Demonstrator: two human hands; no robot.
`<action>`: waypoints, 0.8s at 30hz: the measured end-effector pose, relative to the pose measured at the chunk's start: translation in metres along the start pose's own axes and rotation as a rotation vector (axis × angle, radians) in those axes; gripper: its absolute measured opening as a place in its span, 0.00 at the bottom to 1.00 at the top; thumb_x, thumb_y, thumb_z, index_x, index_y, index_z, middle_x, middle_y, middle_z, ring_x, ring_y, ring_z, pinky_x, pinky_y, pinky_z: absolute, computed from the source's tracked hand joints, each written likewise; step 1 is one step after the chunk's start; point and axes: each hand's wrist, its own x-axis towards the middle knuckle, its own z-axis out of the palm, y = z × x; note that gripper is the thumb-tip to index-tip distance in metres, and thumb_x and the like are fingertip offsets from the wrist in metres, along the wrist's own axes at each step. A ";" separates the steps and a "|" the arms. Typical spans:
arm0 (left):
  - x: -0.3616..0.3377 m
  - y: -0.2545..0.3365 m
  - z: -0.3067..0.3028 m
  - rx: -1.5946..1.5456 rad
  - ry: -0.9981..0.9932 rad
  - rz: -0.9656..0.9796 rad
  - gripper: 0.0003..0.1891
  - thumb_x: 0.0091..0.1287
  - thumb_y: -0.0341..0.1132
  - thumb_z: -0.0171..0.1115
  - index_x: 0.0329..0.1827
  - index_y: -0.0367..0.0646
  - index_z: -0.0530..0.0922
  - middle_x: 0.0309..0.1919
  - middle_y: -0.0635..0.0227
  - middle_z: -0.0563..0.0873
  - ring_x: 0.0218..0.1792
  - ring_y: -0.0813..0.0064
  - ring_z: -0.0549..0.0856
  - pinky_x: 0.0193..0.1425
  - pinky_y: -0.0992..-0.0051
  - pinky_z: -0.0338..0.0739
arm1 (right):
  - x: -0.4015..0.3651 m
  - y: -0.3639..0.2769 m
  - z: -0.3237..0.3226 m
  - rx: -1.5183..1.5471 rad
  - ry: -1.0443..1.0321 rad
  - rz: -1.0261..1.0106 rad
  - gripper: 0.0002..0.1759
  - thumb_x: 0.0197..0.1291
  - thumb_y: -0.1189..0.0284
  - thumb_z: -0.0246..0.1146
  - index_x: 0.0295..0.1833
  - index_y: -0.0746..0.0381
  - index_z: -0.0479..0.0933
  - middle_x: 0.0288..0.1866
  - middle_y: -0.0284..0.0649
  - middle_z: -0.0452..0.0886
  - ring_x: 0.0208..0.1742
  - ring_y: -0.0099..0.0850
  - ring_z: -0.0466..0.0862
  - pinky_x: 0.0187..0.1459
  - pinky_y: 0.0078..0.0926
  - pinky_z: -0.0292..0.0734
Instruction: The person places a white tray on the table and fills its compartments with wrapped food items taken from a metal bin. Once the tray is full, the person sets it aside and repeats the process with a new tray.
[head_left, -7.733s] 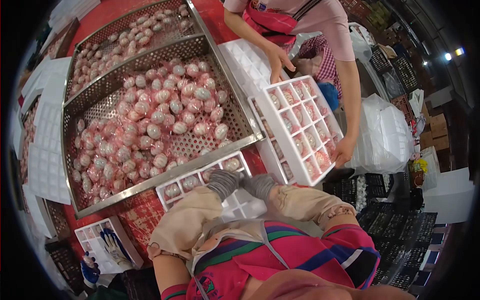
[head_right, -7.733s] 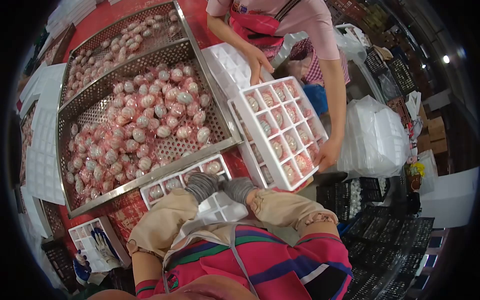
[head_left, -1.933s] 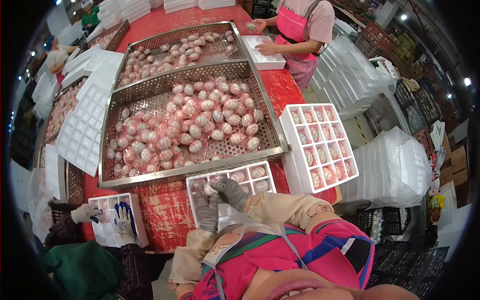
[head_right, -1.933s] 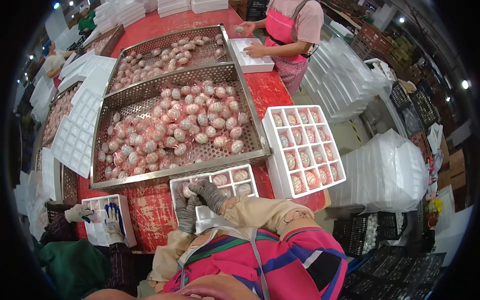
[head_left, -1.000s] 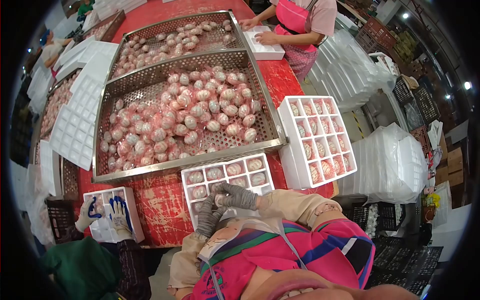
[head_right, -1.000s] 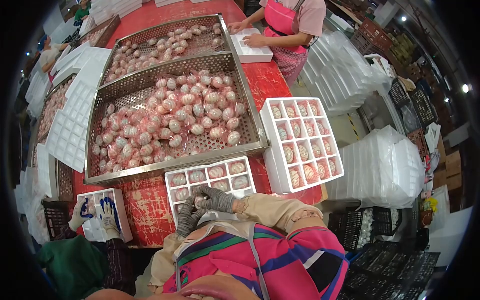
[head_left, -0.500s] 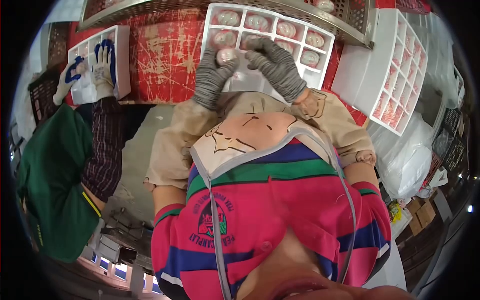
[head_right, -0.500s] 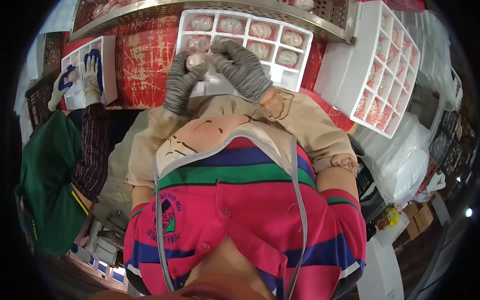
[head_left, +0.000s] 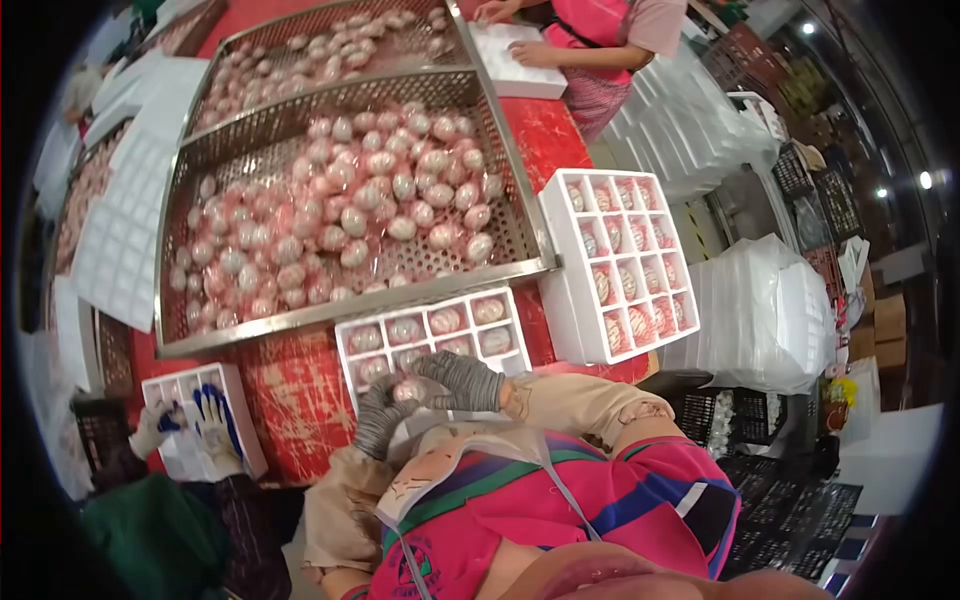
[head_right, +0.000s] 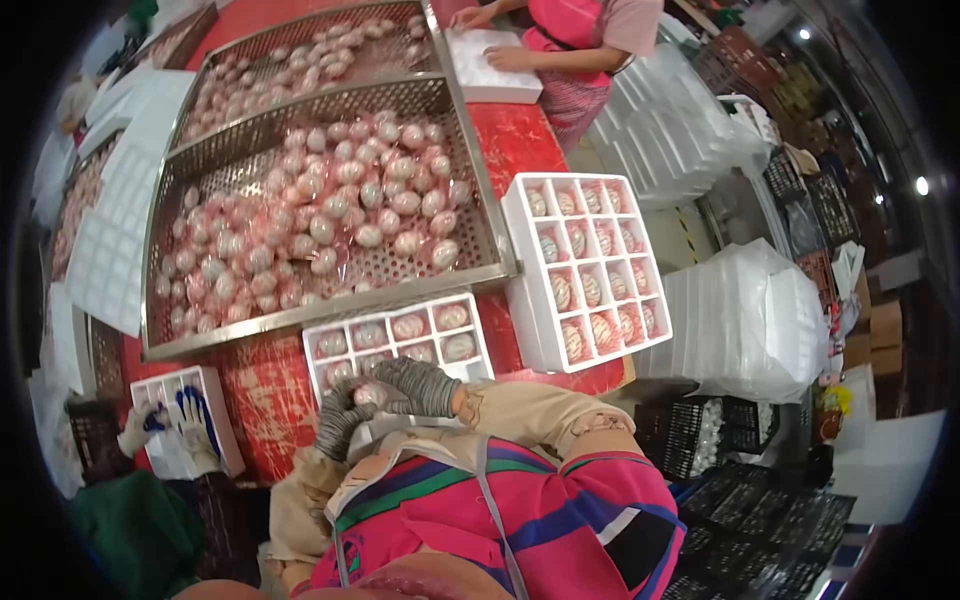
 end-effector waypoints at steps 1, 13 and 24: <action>0.008 -0.018 0.001 0.058 0.002 0.078 0.22 0.54 0.29 0.71 0.53 0.41 0.76 0.43 0.66 0.82 0.46 0.72 0.81 0.50 0.74 0.78 | -0.002 -0.004 -0.006 -0.031 -0.028 0.023 0.37 0.58 0.55 0.62 0.69 0.61 0.63 0.62 0.51 0.72 0.60 0.49 0.73 0.61 0.43 0.68; -0.004 0.011 0.016 1.031 0.159 0.428 0.29 0.49 0.40 0.72 0.55 0.39 0.75 0.45 0.53 0.79 0.45 0.52 0.80 0.48 0.61 0.76 | 0.008 -0.022 -0.002 -0.243 -0.096 0.110 0.24 0.53 0.59 0.62 0.50 0.65 0.75 0.42 0.49 0.82 0.45 0.47 0.81 0.49 0.41 0.76; 0.019 0.015 -0.003 1.360 -0.163 0.011 0.19 0.55 0.51 0.65 0.43 0.49 0.82 0.33 0.56 0.85 0.36 0.54 0.84 0.39 0.59 0.77 | 0.027 -0.036 0.012 -0.399 -0.282 0.033 0.15 0.53 0.64 0.61 0.42 0.63 0.77 0.29 0.45 0.82 0.35 0.44 0.82 0.36 0.41 0.77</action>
